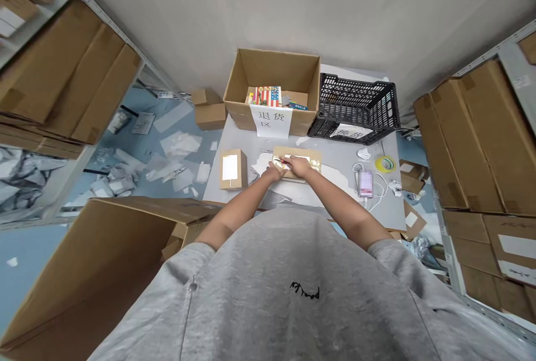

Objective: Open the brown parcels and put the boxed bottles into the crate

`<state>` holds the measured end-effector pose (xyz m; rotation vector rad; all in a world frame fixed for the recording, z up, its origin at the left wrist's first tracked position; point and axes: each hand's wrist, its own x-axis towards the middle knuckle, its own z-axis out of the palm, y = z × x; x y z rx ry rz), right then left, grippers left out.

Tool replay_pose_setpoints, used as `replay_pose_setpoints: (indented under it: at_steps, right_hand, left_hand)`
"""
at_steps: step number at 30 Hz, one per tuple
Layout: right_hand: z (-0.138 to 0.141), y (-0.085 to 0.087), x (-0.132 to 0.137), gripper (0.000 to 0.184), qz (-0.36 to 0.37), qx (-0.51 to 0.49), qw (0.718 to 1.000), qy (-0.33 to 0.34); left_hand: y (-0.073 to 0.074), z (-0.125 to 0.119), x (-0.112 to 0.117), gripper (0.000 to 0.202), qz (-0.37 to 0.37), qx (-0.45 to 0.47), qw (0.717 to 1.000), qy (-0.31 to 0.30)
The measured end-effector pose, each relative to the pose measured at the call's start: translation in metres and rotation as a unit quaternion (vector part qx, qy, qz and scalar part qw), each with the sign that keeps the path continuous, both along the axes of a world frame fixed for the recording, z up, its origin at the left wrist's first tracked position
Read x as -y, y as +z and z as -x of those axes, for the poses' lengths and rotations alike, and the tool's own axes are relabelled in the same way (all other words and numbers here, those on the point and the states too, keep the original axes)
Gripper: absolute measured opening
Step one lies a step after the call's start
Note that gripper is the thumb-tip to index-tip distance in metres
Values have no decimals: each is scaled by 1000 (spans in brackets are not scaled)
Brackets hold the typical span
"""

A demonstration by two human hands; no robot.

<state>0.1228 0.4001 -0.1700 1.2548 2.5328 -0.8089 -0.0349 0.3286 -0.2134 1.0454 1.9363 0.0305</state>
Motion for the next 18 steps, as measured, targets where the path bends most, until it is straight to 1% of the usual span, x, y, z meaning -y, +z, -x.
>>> replay_pose_setpoints:
  at_steps: [3, 6, 11, 13, 15, 18]
  right_hand:
    - [1, -4, 1, 45, -4, -3, 1000, -2]
    - [2, -6, 2, 46, -12, 3, 1000, -8]
    - [4, -7, 5, 46, -9, 14, 1000, -25]
    - [1, -7, 6, 45, -9, 13, 999, -40]
    - [-8, -8, 7, 47, -22, 19, 997, -76]
    - [-36, -10, 12, 51, -74, 17, 980, -181]
  left_hand:
    - [-1, 0, -4, 108, 34, -13, 999, -3]
    - [-1, -1, -5, 107, 44, -14, 999, -7]
    - [2, -1, -3, 106, 33, -16, 999, -18]
    - [2, -1, -2, 105, 25, -12, 999, -19]
    - [3, 0, 0, 105, 13, -11, 1000, -17]
    - [3, 4, 5, 108, -14, 11, 1000, -23]
